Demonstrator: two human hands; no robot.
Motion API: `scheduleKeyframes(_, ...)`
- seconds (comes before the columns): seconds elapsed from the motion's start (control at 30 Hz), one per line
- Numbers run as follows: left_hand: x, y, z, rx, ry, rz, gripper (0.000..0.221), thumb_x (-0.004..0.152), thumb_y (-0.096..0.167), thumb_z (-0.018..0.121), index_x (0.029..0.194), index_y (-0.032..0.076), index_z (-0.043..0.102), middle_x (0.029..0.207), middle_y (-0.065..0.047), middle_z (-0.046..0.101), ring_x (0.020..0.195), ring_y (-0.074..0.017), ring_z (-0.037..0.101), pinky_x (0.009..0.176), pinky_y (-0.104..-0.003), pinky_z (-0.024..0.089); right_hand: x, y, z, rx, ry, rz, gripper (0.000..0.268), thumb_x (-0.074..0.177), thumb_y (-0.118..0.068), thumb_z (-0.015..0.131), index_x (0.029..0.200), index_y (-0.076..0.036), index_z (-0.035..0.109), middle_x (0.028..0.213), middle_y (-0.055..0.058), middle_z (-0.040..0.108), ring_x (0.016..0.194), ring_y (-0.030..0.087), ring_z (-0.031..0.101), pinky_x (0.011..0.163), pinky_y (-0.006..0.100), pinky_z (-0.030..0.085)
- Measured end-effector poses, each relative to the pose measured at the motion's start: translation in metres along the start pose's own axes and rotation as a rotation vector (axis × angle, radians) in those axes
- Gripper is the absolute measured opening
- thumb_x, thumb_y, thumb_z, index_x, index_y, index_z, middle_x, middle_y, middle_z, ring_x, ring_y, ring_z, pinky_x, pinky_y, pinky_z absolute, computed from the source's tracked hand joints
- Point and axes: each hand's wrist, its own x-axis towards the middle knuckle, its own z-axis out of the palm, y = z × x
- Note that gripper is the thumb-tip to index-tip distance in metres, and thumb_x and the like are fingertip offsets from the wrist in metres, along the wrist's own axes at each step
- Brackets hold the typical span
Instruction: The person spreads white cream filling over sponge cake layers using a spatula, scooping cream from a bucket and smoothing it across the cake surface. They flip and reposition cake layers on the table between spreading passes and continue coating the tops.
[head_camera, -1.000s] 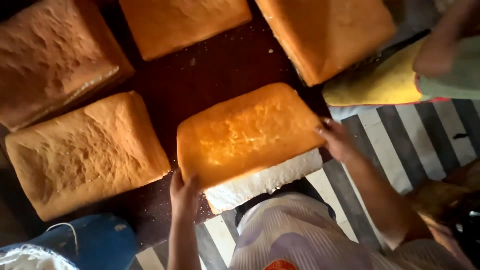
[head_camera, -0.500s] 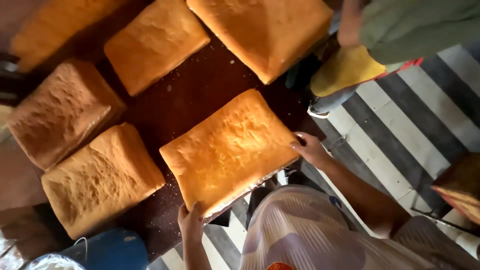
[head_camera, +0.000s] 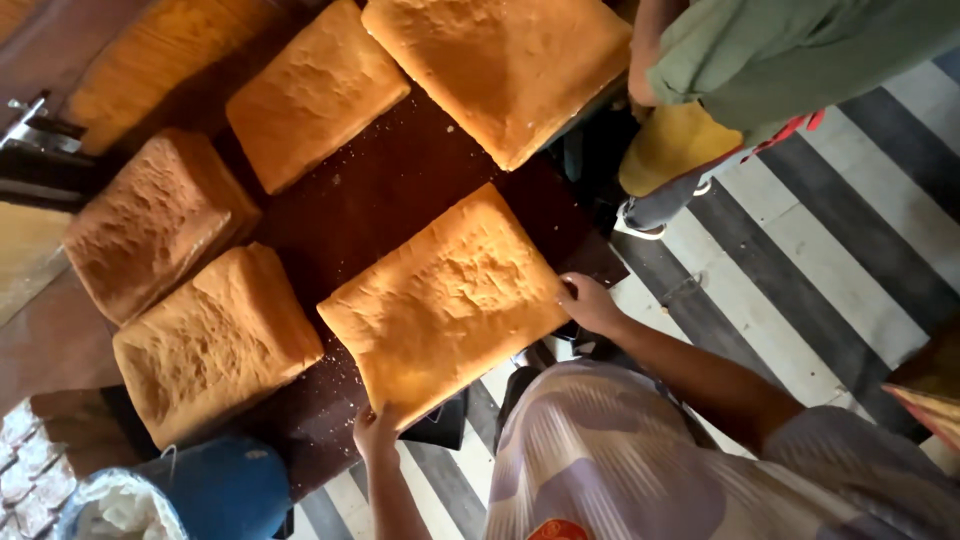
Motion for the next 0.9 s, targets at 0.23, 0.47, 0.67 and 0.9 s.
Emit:
scheduleKeyframes(0.23, 0.022, -0.04, -0.01, 0.678, 0.259, 0.238, 0.037, 0.087, 0.03, 0.073, 0.118, 0.009, 0.073, 0.11, -0.014, 0.074, 0.101, -0.0322, 0.07, 0.09, -0.045, 0.054, 0.013, 0.006, 0.003, -0.248, 0.061, -0.019, 0.05, 0.091, -0.036, 0.072, 0.129, -0.005, 0.064, 0.124, 0.02, 0.066, 0.117, 0.037, 0.064, 0.1, 0.044, 0.051)
scheduleKeyframes(0.47, 0.032, -0.018, 0.01, 0.741, 0.289, 0.373, 0.044, 0.092, 0.031, 0.065, 0.129, 0.007, 0.067, 0.12, -0.017, 0.072, 0.112, -0.0351, 0.068, 0.097, -0.047, 0.053, 0.036, -0.028, 0.012, -0.323, 0.123, -0.443, 0.052, 0.091, -0.022, 0.073, 0.137, -0.004, 0.059, 0.137, 0.022, 0.06, 0.128, 0.042, 0.056, 0.109, 0.047, 0.046)
scheduleKeyframes(0.67, 0.084, 0.051, 0.028, 0.686, 0.228, 0.583, 0.045, 0.093, 0.024, 0.065, 0.133, 0.004, 0.063, 0.13, -0.018, 0.068, 0.115, -0.0358, 0.067, 0.097, -0.047, 0.054, 0.099, -0.117, 0.048, -0.494, -0.008, -0.731, 0.059, 0.088, -0.02, 0.077, 0.139, 0.0, 0.054, 0.138, 0.024, 0.058, 0.129, 0.042, 0.054, 0.108, 0.049, 0.045)
scheduleKeyframes(0.9, 0.153, 0.099, 0.049, 0.572, 0.221, 0.609, 0.048, 0.096, 0.028, 0.062, 0.134, -0.002, 0.059, 0.125, -0.024, 0.067, 0.113, -0.0403, 0.066, 0.094, -0.048, 0.055, 0.176, -0.163, 0.101, -0.793, -0.11, -0.835, 0.061, 0.086, -0.02, 0.077, 0.138, 0.002, 0.055, 0.138, 0.02, 0.06, 0.128, 0.038, 0.056, 0.107, 0.05, 0.045)
